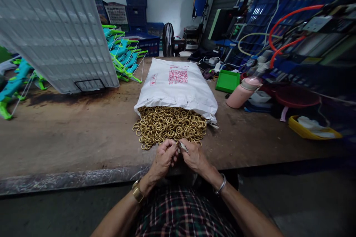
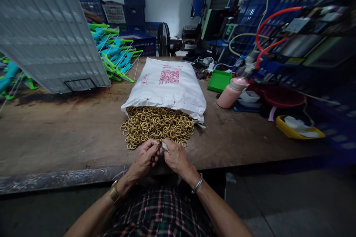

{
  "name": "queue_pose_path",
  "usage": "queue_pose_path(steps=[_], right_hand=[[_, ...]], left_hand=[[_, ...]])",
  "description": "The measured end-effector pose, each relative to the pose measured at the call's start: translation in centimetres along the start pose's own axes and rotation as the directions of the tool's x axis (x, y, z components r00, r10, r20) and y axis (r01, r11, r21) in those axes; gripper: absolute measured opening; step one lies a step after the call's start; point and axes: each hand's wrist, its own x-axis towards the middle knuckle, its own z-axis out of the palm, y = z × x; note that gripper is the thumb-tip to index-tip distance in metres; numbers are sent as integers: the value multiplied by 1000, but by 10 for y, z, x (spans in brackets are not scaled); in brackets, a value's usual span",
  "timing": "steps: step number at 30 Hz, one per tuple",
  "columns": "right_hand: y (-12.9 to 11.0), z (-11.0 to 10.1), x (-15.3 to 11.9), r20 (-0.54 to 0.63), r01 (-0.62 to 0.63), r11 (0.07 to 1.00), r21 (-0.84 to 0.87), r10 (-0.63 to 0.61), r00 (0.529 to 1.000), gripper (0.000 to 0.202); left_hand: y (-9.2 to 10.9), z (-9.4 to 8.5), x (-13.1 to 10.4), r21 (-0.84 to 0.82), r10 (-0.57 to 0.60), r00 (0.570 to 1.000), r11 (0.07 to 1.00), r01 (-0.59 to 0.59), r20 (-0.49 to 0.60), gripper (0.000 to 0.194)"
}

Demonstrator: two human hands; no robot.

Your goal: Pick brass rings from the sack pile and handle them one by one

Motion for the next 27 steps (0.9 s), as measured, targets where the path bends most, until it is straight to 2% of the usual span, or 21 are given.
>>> queue_pose_path(steps=[4, 8, 15, 18, 20, 22, 24, 27], right_hand=[[-3, 2, -2, 23, 34, 991, -129, -32, 999, 17], [-6, 0, -2, 43, 40, 984, -175, -33, 999, 19], [-6, -3, -2, 141, 48, 976, -214, -18, 990, 20], [4, -8, 1, 108, -33, 957, -287, 66, 992, 19], [12, -13, 3, 30, -130, 933, -336, 148, 988, 17], [19, -17, 3, -57, -193, 922, -335, 185, 981, 17], [23, -16, 0, -103, -180, 943, -279, 157, 982, 18], [24, -4, -8, -91, -96, 979, -179, 81, 993, 17]], left_hand=[[0, 1, -1, 25, 13, 1000, 1000, -12, -7, 30], [0, 1, -2, 68, 32, 999, 997, -30, -22, 30], [-2, 1, -5, 145, 186, 982, 973, -181, -21, 33], [6, 5, -16, 136, 149, 988, 979, -153, 39, 33], [12, 6, -23, 61, 88, 991, 994, -94, 100, 32], [15, 4, -25, -84, 17, 992, 996, -7, 124, 31], [14, -1, -22, -250, -36, 994, 966, 60, 99, 31], [8, -13, -15, -413, -95, 995, 905, 99, 31, 31]])
